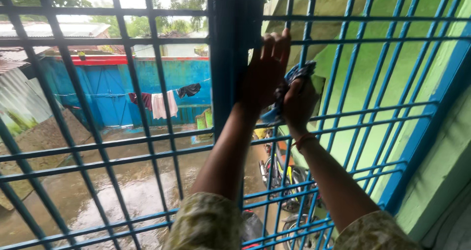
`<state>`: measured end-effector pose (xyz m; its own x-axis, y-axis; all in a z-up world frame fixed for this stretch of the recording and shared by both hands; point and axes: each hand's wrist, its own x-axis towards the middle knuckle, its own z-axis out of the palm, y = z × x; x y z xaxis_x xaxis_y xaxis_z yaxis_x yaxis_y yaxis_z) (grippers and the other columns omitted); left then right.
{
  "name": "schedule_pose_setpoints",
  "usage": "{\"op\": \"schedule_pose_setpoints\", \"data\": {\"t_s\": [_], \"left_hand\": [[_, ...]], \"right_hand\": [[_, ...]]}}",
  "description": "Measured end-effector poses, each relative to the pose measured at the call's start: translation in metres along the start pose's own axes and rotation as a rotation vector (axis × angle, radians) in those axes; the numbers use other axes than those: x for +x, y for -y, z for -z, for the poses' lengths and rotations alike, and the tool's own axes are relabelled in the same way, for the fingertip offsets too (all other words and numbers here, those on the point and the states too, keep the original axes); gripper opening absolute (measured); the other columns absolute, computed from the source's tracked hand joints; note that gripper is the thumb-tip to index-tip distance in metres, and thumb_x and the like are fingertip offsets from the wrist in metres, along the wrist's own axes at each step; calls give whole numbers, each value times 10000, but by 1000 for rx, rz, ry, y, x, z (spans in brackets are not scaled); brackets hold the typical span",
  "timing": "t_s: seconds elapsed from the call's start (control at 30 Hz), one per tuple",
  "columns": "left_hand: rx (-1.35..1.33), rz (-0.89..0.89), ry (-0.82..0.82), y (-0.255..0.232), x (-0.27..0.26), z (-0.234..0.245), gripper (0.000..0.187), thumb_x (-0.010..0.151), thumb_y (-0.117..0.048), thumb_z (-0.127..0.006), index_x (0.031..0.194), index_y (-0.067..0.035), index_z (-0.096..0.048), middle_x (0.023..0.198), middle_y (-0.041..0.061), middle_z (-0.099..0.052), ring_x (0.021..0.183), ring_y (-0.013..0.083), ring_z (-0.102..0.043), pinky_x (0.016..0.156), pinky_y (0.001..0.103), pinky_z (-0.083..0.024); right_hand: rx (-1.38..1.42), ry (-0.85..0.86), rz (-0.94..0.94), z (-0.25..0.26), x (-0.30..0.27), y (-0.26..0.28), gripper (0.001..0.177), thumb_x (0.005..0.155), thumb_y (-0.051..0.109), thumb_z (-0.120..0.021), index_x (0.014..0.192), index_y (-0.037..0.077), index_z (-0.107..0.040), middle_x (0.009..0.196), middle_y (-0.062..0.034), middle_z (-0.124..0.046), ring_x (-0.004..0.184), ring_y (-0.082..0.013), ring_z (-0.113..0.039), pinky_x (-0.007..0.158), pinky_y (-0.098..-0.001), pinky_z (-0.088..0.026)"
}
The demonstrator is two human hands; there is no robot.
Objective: The person wipes the blue metal window grille with a patterned cloth, moving methodically across the bars and frame. The hands scrub and wipe different sections of the grille while standing on a balcony.
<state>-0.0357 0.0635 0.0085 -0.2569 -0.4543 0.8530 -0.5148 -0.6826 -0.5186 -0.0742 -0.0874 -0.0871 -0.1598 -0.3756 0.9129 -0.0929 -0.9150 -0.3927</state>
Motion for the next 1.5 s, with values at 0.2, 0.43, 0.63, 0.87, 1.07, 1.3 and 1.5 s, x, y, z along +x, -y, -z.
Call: {"op": "schedule_pose_setpoints", "data": {"t_s": [0.2, 0.43, 0.63, 0.87, 1.07, 1.3, 1.5], "left_hand": [[-91, 56, -107, -1, -4, -1, 972, 767, -384, -785, 1522, 64, -368, 1365, 194, -552, 1262, 332, -538, 1066, 425, -474], [-185, 116, -52, -1, -8, 20, 965, 799, -397, -697, 1559, -35, -226, 1510, 292, -457, 1439, 452, -399, 1183, 590, -333], [-358, 168, -40, -4, -13, 16, 968, 928, -524, -670, 1607, -60, -161, 1553, 299, -413, 1508, 463, -335, 1191, 635, -304], [-361, 251, -78, -10, -25, 12, 802, 1018, -346, -552, 1650, -75, -140, 1701, 147, -294, 1606, 292, -252, 1299, 509, -291], [-353, 295, -97, -17, -37, 15, 701, 1071, -306, -492, 1646, -69, -170, 1724, 111, -245, 1615, 242, -218, 1333, 475, -244], [-357, 397, -237, -28, -52, 17, 569, 1159, -215, -432, 1637, 3, -214, 1704, 169, -263, 1587, 306, -320, 1338, 457, -315], [-401, 372, -292, -25, -55, 20, 586, 1110, -133, -526, 1616, -4, -260, 1679, 177, -315, 1570, 322, -355, 1331, 464, -318]], "right_hand": [[176, 26, -32, 16, 0, 24, 280, 1026, 249, -480, 999, -5, -595, 862, -281, -653, 812, -463, -649, 734, -542, -487], [100, -131, 129, 17, -8, 31, 603, 1015, 270, -542, 1432, -124, -357, 1318, -321, -448, 1262, -474, -456, 1100, -616, -306], [125, 20, 480, 32, -11, 46, 399, 1078, 307, -518, 1292, -27, -469, 1310, -267, -470, 1188, -421, -461, 1053, -548, -367], [123, -4, 544, 45, -6, 64, 400, 1171, 326, -422, 1315, -31, -530, 1336, -230, -508, 1174, -363, -599, 901, -448, -573], [176, -18, 542, 50, -5, 67, 353, 1151, 315, -450, 1227, 9, -608, 1328, -195, -541, 1062, -305, -698, 778, -388, -614], [158, 22, 550, 45, -7, 60, 224, 1129, 214, -548, 1230, 57, -672, 1414, -219, -482, 1202, -358, -676, 899, -413, -640], [145, 64, 564, 37, -10, 54, 272, 1081, 262, -614, 1293, 111, -695, 1458, -216, -399, 1296, -386, -617, 1016, -455, -619]]}}
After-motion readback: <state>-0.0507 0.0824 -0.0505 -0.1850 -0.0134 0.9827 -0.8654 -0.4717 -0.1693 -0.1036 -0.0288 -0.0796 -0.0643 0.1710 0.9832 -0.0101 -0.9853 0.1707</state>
